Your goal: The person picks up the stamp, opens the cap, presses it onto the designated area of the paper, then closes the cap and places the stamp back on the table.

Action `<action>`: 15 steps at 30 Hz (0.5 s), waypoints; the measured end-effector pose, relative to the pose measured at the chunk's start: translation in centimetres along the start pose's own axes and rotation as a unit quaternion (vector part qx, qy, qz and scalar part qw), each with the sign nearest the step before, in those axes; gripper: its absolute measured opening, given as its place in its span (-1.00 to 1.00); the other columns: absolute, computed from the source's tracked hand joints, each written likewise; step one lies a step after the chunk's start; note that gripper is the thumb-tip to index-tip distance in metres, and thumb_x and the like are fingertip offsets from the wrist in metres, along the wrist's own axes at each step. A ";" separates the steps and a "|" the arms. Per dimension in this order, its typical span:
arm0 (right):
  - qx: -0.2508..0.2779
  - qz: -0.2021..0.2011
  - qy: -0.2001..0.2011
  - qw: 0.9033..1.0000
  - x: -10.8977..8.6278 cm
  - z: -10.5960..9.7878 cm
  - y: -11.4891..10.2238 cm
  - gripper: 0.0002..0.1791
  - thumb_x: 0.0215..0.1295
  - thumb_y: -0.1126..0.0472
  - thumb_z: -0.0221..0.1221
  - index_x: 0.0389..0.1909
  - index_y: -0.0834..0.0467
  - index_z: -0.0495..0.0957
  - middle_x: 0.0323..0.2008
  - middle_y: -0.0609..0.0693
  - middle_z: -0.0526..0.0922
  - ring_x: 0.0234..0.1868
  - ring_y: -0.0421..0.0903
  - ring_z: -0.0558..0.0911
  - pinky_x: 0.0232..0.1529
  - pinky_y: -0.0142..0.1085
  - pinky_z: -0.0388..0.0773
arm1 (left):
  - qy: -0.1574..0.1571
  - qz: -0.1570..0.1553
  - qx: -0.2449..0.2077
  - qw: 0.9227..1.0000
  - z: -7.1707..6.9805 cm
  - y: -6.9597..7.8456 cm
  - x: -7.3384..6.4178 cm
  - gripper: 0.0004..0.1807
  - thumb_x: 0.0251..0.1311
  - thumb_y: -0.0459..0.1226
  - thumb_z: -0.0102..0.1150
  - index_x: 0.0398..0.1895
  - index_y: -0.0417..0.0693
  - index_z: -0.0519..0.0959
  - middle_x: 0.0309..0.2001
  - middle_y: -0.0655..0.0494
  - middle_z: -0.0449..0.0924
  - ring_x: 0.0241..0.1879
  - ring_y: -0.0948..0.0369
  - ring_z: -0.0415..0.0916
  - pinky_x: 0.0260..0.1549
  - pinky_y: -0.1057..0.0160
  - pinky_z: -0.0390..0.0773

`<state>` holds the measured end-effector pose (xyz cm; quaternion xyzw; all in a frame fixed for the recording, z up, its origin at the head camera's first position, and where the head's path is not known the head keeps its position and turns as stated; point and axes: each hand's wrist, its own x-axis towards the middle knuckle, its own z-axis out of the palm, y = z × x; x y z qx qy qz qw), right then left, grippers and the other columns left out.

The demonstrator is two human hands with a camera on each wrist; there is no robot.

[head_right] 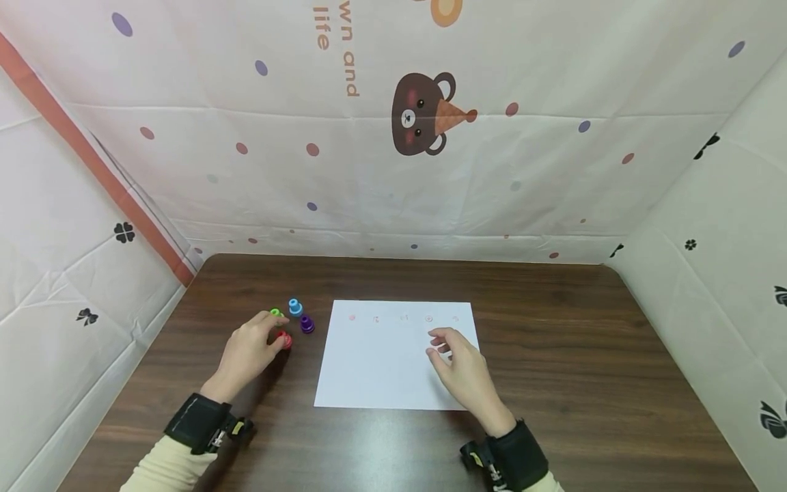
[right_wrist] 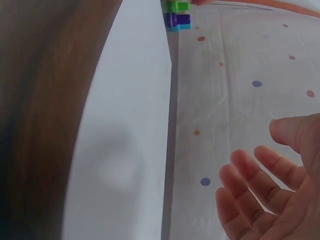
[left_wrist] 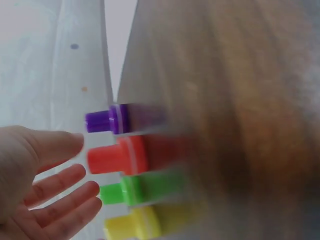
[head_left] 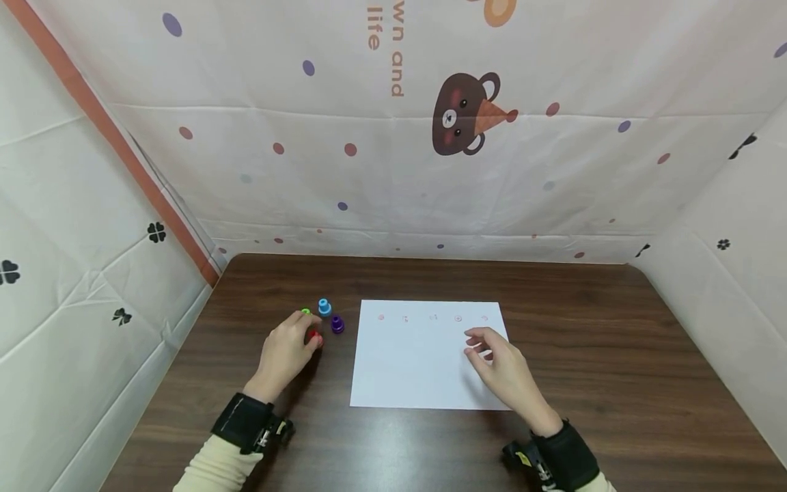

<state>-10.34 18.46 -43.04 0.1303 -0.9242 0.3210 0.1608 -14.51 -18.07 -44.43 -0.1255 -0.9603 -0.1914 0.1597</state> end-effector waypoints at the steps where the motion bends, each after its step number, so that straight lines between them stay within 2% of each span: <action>1: -0.006 -0.006 -0.003 1.000 0.2 -0.2 0.1 -0.67 0.04 0.33 0.31 -0.13 0.16 0.53 -0.34 -0.04 0.63 -0.35 -0.17 0.60 -0.38 -0.27 0.59 | 0.005 0.009 0.000 1.000 -0.2 0.2 0.1 -0.69 -0.08 -0.28 0.40 -0.21 -0.11 0.60 -0.23 -0.01 0.57 -0.44 0.14 0.55 -0.51 0.16 0.62; 4: -0.036 -0.031 -0.011 0.999 0.7 -0.7 0.5 -0.65 0.05 0.30 0.31 -0.09 0.16 0.54 -0.30 0.01 0.63 -0.30 -0.09 0.60 -0.35 -0.21 0.60 | 0.018 0.042 -0.002 0.999 -0.8 0.9 0.5 -0.66 -0.07 -0.21 0.40 -0.19 -0.12 0.60 -0.22 -0.02 0.57 -0.41 0.13 0.55 -0.48 0.17 0.63; 9: -0.093 -0.066 -0.031 0.993 1.7 -1.6 1.1 -0.59 0.07 0.21 0.30 -0.02 0.17 0.52 -0.16 0.09 0.61 -0.17 0.01 0.57 -0.23 -0.11 0.59 | 0.026 0.102 0.007 0.994 -1.4 2.3 1.3 -0.61 -0.02 -0.15 0.36 -0.13 -0.12 0.58 -0.10 -0.05 0.57 -0.14 0.04 0.56 -0.28 0.10 0.64; 12: -0.113 -0.083 -0.041 0.989 2.3 -2.1 1.4 -0.55 0.10 0.17 0.28 0.04 0.18 0.50 -0.08 0.13 0.58 -0.07 0.08 0.54 -0.11 -0.02 0.54 | 0.010 0.125 0.014 0.992 -1.6 3.1 1.8 -0.57 0.04 -0.13 0.29 -0.02 -0.13 0.54 0.03 -0.08 0.52 0.02 0.01 0.49 -0.11 0.06 0.59; 15: -0.131 -0.098 -0.051 0.985 2.7 -2.5 1.7 -0.49 0.12 0.13 0.26 0.10 0.19 0.46 0.01 0.17 0.53 0.03 0.15 0.49 -0.04 0.10 0.48 | -0.021 0.138 0.019 0.990 -1.8 3.8 2.3 -0.48 0.09 -0.10 0.24 0.10 -0.15 0.47 0.15 -0.12 0.44 0.13 -0.03 0.41 0.02 0.00 0.51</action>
